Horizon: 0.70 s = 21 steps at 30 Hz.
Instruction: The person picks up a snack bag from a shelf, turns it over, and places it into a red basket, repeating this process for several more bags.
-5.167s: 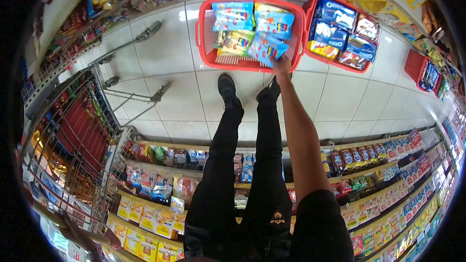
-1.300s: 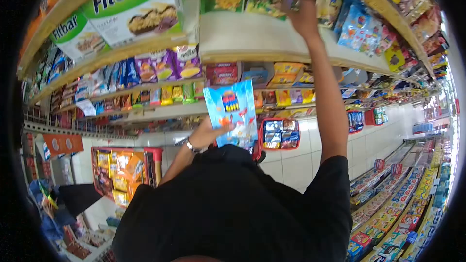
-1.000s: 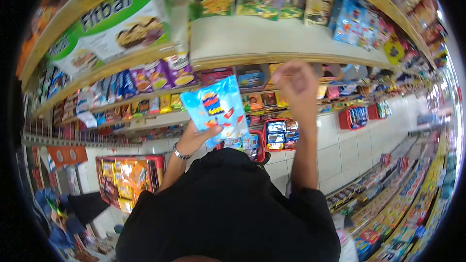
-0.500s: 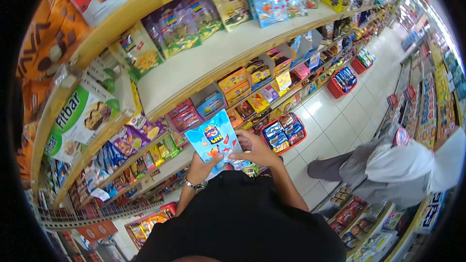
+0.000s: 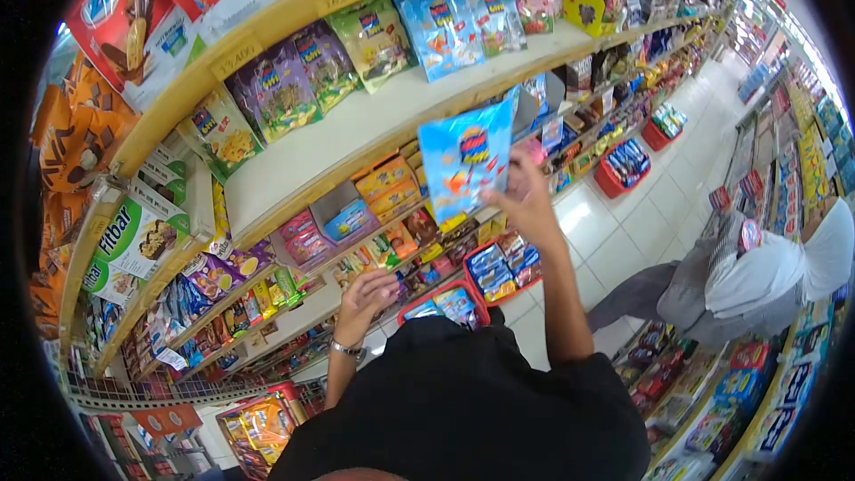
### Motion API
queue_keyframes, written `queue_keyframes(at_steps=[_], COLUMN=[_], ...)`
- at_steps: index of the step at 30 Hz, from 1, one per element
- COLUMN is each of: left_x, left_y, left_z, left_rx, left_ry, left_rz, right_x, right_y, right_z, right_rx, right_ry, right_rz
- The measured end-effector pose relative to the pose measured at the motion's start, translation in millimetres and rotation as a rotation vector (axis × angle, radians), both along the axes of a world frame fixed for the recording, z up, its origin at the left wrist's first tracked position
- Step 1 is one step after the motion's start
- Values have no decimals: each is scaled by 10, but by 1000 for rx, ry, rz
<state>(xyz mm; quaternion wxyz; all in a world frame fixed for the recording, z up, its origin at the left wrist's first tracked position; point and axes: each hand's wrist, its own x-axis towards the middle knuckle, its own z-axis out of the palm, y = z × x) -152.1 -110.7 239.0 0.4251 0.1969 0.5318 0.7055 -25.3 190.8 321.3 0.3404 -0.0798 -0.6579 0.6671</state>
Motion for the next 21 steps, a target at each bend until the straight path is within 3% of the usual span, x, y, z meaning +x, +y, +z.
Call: queue_keyframes(at_steps=[5,9,13,15,16,17,18,19,21], left_x=[297,503,715,826,972,1089,1205,1294,1500], left_y=[247,453,429,346,262,182,179,121,-61], left_z=[-149,-249,-475,-699,-748,-753,-698,-708,-746], left_rx=[-45,-89,-129,-189,-257,-303,-245,-269,-332], left_ry=[-45,-43,12,150,1,10,-66,-119,-194], left_rz=[74,133,320,451,542,546,600,625,634], right_x=[-341,-1001,-1449,-1656,-1755,-1827,-1804,-1736,-1744], right_y=[1037,1871,2122,2952,3302,3459,3362,3112,2846], right_z=[863,782,632,289,127,52,103,336,81], right_rx=[197,340,422,2277,2178,2083,1532,717,730], right_ry=[30,21,14,80,-215,-518,21,-504,-439], right_rz=[-21,-95,-100,-448,-379,-272,-71,138,204])
